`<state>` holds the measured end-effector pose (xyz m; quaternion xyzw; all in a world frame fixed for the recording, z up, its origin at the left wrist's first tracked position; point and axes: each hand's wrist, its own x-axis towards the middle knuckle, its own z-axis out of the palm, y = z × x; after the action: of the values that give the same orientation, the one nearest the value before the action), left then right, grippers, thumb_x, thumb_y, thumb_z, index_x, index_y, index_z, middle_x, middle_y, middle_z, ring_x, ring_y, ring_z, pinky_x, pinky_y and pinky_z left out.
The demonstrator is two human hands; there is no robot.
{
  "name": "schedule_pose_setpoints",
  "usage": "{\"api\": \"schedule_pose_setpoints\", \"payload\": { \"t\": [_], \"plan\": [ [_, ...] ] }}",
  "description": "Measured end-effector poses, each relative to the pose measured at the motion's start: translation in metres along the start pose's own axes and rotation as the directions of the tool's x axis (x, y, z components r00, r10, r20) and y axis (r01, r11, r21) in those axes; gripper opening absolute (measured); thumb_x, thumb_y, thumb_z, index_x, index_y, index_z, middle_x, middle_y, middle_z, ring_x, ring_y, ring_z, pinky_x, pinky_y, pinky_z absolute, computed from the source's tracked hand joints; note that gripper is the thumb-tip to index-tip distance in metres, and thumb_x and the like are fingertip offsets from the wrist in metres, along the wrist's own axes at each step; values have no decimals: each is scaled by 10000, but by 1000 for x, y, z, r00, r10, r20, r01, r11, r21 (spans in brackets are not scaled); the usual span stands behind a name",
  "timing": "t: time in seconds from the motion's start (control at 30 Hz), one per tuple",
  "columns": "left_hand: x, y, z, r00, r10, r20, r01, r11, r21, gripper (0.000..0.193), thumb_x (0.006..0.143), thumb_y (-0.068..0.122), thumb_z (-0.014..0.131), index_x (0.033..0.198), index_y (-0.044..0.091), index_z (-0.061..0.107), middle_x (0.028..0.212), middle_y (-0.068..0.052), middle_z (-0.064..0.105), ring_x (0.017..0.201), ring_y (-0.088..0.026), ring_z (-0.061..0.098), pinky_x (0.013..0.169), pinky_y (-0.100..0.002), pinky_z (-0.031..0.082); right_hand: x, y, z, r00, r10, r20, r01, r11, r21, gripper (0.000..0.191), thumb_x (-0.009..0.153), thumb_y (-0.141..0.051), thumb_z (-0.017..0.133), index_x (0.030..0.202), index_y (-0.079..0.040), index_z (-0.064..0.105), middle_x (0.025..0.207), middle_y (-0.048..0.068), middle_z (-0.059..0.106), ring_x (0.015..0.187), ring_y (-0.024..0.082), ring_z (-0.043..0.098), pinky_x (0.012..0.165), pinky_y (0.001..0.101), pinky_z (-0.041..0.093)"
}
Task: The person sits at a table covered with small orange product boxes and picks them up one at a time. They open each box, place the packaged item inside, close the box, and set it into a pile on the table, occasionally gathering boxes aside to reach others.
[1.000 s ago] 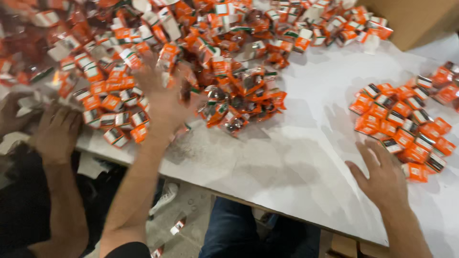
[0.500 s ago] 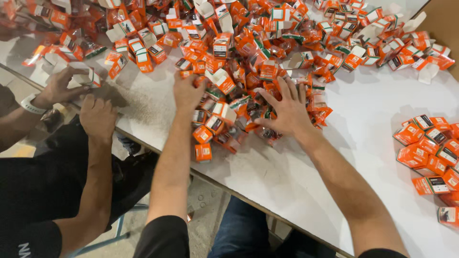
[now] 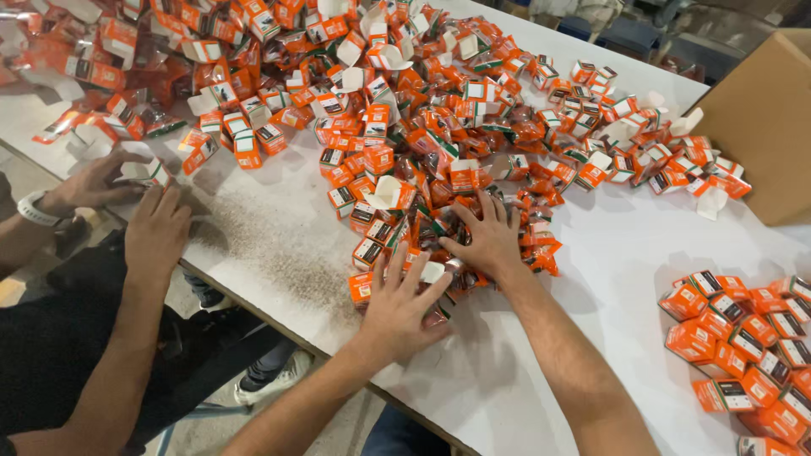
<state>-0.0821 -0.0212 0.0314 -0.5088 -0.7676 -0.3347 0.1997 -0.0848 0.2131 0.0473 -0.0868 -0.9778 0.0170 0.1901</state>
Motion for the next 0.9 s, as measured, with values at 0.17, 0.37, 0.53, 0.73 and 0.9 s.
{"api": "schedule_pose_setpoints", "payload": {
  "t": [0.17, 0.37, 0.53, 0.73, 0.9],
  "plan": [
    [-3, -58, 10, 993, -95, 71, 69, 948, 309, 544, 746, 504, 802, 1147, 141, 735, 1497, -134, 460, 1472, -438, 300, 1133, -713, 225, -10, 5, -1, 1000, -15, 9, 15, 999, -30, 559, 801, -520, 693, 1317, -309, 651, 1513, 197, 442, 1358, 410, 419, 1119, 641, 256],
    [35, -121, -34, 989, -27, 143, -14, 962, 273, 504, 651, 468, 851, 1041, 159, 767, 1307, -88, 541, 1372, -423, 321, 1125, -718, 177, -76, 14, -20, 996, 33, 83, -37, 998, 49, 529, 792, -472, 699, 1285, -292, 642, 1401, 161, 518, 1350, 347, 450, 1128, 634, 259],
    [137, -113, -1, 964, 58, -258, -35, 995, 93, 590, 928, 453, 826, 1388, 147, 619, 1433, -154, 476, 1418, -394, 386, 1223, -594, 260, -93, 8, -30, 1000, 14, -21, -13, 999, 43, 552, 777, -458, 733, 1279, -244, 650, 1382, 208, 506, 1333, 383, 443, 1101, 628, 261],
    [245, -122, 49, 955, -265, -133, 251, 962, -111, 697, 888, 572, 747, 1445, 182, 595, 1426, -266, 457, 1314, -486, 436, 1063, -588, 371, -95, 3, -31, 996, 23, -90, -13, 994, 109, 559, 749, -387, 755, 1282, -245, 665, 1369, 176, 517, 1309, 356, 471, 1129, 604, 272],
    [261, -138, 88, 949, -312, -51, 308, 949, -63, 652, 816, 611, 771, 1277, 158, 692, 1260, -219, 641, 1174, -460, 582, 988, -525, 482, -82, 12, -20, 995, 36, -93, -26, 994, 104, 541, 736, -397, 770, 1226, -193, 664, 1375, 181, 508, 1309, 367, 467, 1143, 603, 257]
  ]
}}
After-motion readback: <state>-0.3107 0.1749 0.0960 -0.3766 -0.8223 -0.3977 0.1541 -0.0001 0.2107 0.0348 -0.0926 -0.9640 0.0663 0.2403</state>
